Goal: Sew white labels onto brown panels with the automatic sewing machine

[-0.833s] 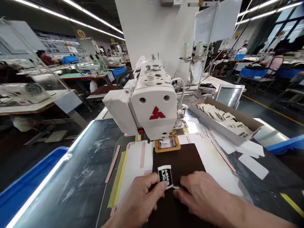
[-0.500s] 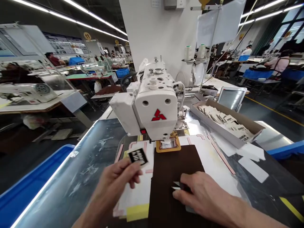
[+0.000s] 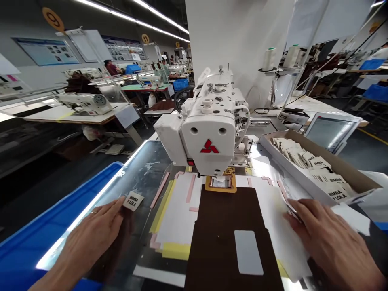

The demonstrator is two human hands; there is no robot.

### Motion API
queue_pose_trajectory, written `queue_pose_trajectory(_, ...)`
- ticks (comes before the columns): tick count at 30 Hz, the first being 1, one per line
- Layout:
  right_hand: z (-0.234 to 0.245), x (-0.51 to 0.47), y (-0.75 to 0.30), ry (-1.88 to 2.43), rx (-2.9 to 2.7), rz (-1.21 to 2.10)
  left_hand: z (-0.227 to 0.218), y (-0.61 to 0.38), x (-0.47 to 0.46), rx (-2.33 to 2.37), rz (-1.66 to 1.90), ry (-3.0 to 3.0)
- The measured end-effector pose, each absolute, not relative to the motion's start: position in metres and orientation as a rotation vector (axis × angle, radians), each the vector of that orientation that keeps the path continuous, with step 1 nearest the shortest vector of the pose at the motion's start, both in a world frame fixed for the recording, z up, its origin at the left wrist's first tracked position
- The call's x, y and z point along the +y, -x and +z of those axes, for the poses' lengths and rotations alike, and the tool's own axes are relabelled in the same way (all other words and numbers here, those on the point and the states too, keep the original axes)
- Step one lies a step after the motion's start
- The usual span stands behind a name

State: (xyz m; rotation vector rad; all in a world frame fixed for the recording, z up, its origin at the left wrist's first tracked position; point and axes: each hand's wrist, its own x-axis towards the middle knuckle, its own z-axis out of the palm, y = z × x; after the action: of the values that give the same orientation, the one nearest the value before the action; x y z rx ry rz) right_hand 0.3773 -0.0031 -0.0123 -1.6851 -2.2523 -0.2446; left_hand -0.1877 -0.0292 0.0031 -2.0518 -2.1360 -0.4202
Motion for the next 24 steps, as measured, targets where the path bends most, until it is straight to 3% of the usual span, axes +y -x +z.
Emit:
queue_pose_trajectory(3,-0.002,-0.007,-0.318,1.227,-2.387,0.05,0.007,0.164,-0.041,-2.058,-0.343,2.059)
queue_pose_trajectory(5,0.001,-0.008,-0.282,1.069,-2.48,0.146,0.007,0.129,-0.051,-1.806,-0.471,2.185)
queue_pose_trajectory(10,-0.004,-0.005,-0.237,1.016,-2.548,0.067,-0.009,0.034,-0.056,-1.154,-0.43,2.707)
queue_pose_trajectory(16,-0.009,-0.005,-0.221,0.984,-2.516,-0.014,-0.026,0.024,-0.047,-1.115,-0.339,2.785)
queue_pose_trajectory(19,0.008,0.003,-0.261,1.105,-2.398,-0.023,-0.022,0.027,-0.045,-1.104,-0.376,2.763)
queue_pose_trajectory(24,0.048,0.007,-0.374,1.829,-1.849,-0.193,-0.014,0.022,-0.039,-1.045,-0.412,2.643)
